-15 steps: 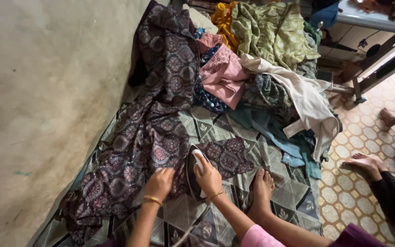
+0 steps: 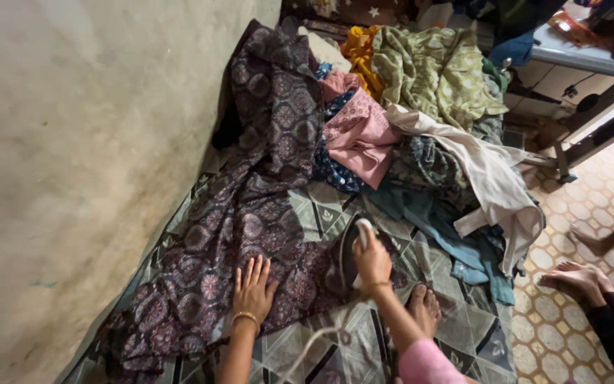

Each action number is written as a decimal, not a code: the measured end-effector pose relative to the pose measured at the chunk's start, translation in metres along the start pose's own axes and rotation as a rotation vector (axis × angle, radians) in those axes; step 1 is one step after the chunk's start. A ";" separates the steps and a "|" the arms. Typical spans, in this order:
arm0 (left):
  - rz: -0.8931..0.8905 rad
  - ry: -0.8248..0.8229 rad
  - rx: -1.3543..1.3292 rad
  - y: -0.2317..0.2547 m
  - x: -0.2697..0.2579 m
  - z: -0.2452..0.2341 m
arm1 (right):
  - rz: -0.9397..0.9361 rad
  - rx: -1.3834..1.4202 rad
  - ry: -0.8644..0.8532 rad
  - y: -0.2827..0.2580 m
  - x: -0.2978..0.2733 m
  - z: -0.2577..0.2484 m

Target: The person irons a patterned piece of fabric laid out on the floor. They repeatedly smooth the fabric with their hands and move the iron back and forth across its surface to remove wrinkles.

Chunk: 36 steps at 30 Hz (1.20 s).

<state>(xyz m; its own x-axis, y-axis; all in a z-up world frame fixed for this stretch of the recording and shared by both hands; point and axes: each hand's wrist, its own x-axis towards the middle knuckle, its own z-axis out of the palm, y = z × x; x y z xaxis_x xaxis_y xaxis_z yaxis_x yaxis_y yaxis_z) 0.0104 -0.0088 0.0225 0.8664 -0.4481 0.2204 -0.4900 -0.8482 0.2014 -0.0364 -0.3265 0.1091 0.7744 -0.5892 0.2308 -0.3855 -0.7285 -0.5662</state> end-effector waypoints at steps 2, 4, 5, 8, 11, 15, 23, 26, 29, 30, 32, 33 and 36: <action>-0.053 0.013 0.006 0.000 -0.004 -0.005 | -0.009 -0.062 -0.004 0.006 0.007 -0.004; -0.089 0.012 -0.006 0.000 -0.010 -0.012 | 0.003 -0.059 -0.029 0.016 -0.002 -0.015; -0.099 0.005 -0.022 0.000 -0.014 -0.015 | 0.018 -0.026 -0.051 0.026 -0.014 -0.027; -0.122 0.003 -0.033 -0.002 -0.013 -0.020 | 0.021 -0.028 -0.032 0.039 -0.027 -0.041; -0.127 -0.024 -0.038 0.002 -0.015 -0.021 | 0.112 -0.063 -0.040 0.045 -0.018 -0.038; -0.045 -0.059 -0.013 -0.013 -0.016 -0.036 | 0.197 -0.043 -0.011 0.045 0.028 -0.033; -0.281 0.092 0.068 -0.032 -0.037 -0.043 | 0.192 -0.043 -0.087 0.064 -0.020 -0.033; -0.271 0.147 0.063 -0.032 -0.036 -0.038 | 0.119 0.022 0.019 0.057 -0.035 -0.028; -0.253 0.142 0.062 -0.034 -0.037 -0.036 | 0.240 0.051 0.025 0.047 -0.004 -0.022; -0.250 0.137 0.058 -0.034 -0.036 -0.035 | 0.256 0.059 0.018 0.045 0.009 -0.020; -0.261 0.135 0.021 -0.034 -0.038 -0.034 | 0.286 0.072 0.005 0.045 0.038 -0.015; -0.267 0.136 0.001 -0.034 -0.038 -0.034 | 0.254 0.084 -0.003 0.048 0.046 -0.012; -0.278 0.114 0.007 -0.034 -0.038 -0.031 | 0.174 0.083 -0.036 0.057 0.033 -0.002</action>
<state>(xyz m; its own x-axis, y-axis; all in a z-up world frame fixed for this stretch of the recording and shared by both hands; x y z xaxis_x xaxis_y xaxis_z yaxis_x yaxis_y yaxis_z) -0.0087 0.0455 0.0374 0.9507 -0.1639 0.2631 -0.2341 -0.9361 0.2626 -0.0338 -0.3882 0.0863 0.7180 -0.6894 0.0959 -0.4736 -0.5849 -0.6585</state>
